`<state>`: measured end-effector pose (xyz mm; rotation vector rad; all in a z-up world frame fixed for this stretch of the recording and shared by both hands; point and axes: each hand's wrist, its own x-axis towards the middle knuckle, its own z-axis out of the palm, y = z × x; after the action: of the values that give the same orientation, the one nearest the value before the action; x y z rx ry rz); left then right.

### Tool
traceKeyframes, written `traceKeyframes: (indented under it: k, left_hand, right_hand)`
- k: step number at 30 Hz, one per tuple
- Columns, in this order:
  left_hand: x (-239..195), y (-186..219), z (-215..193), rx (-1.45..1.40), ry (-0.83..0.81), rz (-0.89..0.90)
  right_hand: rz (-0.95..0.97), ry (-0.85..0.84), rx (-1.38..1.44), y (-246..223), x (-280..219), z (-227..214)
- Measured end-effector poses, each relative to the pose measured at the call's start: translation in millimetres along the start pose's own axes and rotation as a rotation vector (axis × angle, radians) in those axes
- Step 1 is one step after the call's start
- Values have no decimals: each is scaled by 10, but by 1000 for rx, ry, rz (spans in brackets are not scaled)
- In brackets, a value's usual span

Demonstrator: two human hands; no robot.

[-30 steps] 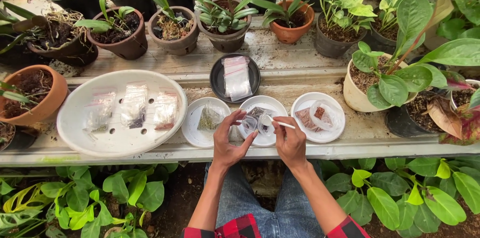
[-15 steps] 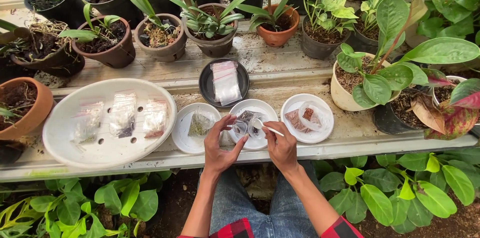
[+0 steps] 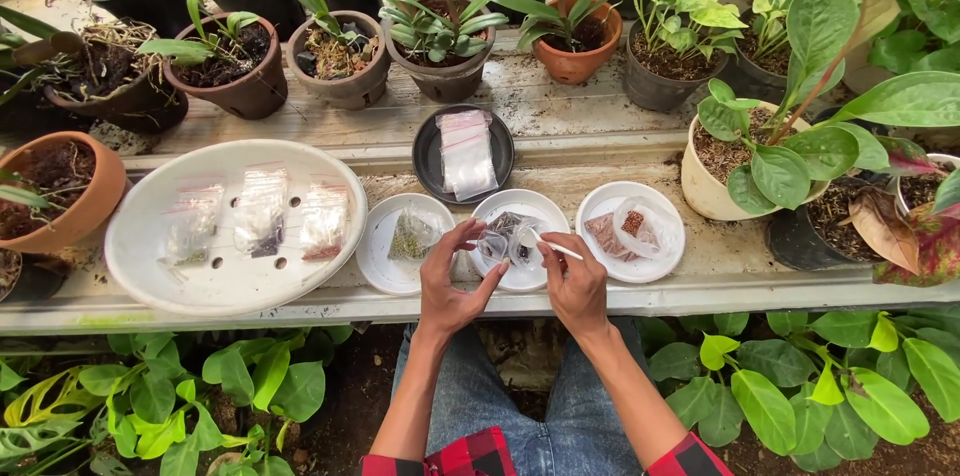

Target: Preparing plant supplements by transferring granular material from small plastic bags into bowls using a spoon on a greenhouse workbench.

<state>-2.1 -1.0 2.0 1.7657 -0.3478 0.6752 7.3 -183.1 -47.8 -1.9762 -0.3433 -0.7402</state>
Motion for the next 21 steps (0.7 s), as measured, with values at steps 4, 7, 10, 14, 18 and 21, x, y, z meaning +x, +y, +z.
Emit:
traceKeyframes:
  k: [4, 7, 10, 14, 18, 21]
  left_hand:
    - [8, 6, -7, 0, 1, 2]
    - [6, -4, -6, 1, -3, 4]
    - [0, -13, -4, 5, -4, 7]
    - [-2, -21, -11, 7, -5, 11]
    - [-2, -19, -16, -3, -2, 16]
    - [-7, -35, -9, -1, -4, 19]
  right_hand:
    - [17, -7, 1, 4, 8, -2]
    - [23, -11, 4, -2, 9, -4]
    - [29, -11, 15, -19, 15, -9]
    - [40, -20, 12, -51, 26, -18]
    - [64, -21, 16, -48, 30, -21]
    - [62, -17, 13, -68, 39, -29]
